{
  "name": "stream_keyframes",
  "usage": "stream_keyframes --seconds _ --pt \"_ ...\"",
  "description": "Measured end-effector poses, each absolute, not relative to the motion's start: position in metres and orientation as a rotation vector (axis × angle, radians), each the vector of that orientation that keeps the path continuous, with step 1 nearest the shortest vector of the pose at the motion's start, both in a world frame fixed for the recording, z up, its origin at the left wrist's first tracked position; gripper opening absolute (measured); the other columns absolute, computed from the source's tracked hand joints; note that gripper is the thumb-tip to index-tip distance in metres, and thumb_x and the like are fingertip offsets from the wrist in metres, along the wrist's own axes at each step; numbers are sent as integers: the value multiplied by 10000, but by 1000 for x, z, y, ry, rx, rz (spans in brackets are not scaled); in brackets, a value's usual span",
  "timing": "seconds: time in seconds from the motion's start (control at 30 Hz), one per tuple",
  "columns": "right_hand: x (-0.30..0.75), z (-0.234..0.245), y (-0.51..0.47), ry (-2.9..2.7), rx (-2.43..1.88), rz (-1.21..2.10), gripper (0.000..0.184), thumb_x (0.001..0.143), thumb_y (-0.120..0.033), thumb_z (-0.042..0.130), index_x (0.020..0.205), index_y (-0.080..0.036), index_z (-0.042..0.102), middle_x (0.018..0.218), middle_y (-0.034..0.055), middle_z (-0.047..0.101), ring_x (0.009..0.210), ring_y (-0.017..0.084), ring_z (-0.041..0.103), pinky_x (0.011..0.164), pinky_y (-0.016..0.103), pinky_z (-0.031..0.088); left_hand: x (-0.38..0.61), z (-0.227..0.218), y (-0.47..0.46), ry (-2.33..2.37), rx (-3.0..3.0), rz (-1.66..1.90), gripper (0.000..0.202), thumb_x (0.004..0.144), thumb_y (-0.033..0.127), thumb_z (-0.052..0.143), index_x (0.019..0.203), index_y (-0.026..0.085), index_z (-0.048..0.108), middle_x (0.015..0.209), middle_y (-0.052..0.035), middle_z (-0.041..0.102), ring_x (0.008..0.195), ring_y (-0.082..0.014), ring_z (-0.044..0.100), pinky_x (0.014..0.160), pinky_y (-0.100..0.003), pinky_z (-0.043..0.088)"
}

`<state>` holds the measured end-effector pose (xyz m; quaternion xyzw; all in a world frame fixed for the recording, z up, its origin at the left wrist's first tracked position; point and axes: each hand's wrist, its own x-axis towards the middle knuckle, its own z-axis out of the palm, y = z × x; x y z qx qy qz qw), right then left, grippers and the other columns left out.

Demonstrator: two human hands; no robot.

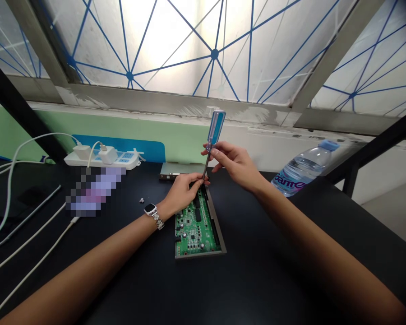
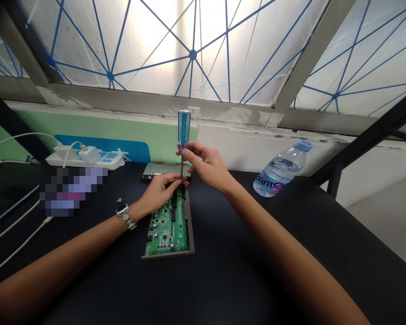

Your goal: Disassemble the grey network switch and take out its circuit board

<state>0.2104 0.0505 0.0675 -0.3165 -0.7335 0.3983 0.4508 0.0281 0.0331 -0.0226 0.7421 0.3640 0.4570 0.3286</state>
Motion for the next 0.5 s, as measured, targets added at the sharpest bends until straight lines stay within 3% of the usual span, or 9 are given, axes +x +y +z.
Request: stream_keyframes --seconds 0.27,0.5 --pt "203 61 61 -1592 -715 1136 374 738 -445 875 904 -214 633 865 0 621 760 132 569 525 216 556 28 -23 32 990 1963 1207 245 1001 250 549 1121 173 748 1056 -71 812 1034 -239 747 933 -355 539" --pt "197 59 59 -1633 -728 942 374 762 -451 864 859 -228 580 809 -13 532 721 134 520 479 227 512 26 -21 29 1120 2097 1281 148 962 238 600 1013 184 728 1014 -63 781 949 -231 725 855 -343 537"
